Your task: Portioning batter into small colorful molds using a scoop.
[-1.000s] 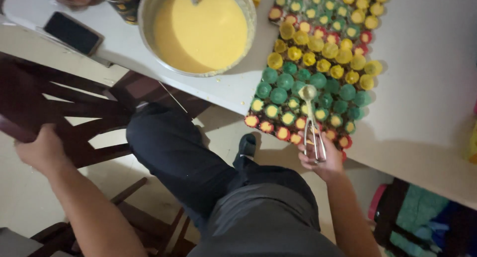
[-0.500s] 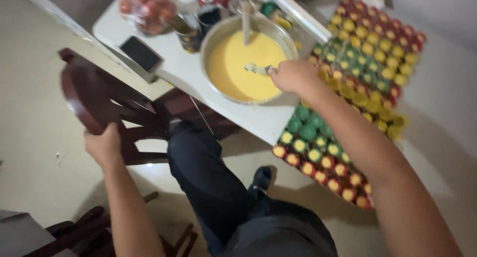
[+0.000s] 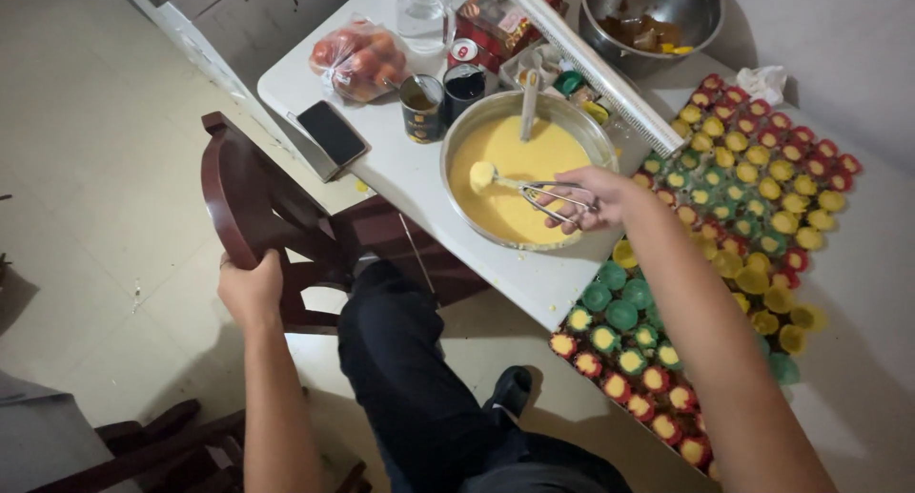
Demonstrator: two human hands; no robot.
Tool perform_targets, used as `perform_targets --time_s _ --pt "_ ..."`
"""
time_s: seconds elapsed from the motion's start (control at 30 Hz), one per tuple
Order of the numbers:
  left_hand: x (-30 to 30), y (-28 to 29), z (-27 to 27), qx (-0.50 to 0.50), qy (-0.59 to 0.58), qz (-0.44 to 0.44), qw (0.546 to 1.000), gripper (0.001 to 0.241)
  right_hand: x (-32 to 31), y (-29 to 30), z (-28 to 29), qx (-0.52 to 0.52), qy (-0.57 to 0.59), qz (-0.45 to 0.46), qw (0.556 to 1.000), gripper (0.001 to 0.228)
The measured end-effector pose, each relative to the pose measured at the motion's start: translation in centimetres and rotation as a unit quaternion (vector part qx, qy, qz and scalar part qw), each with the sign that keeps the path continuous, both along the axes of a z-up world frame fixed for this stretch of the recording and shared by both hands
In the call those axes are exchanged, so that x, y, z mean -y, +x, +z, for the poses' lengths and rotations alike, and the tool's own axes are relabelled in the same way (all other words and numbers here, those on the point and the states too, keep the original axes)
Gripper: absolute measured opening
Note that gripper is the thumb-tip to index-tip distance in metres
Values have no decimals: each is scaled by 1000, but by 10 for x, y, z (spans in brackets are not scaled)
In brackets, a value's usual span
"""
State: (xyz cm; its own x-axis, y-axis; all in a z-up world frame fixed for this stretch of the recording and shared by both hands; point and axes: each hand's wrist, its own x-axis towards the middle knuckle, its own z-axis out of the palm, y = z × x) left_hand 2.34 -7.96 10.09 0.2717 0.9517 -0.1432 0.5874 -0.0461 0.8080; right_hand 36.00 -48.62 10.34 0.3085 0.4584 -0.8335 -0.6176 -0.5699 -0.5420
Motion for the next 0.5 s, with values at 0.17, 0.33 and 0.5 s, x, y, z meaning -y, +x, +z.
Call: perform_targets --time_s 0.17,0.33,0.5 --pt "-5 3 -4 -12 17 3 1000 53 42 -50 18 -15 149 -118 982 52" --pt "-4 -1 -7 -14 7 -5 1000 52 57 -132 15 -14 288 -173 942 55" --pt "-10 -3 -13 0 21 -13 1000 51 50 -184 -48 -20 312 -289 905 55"
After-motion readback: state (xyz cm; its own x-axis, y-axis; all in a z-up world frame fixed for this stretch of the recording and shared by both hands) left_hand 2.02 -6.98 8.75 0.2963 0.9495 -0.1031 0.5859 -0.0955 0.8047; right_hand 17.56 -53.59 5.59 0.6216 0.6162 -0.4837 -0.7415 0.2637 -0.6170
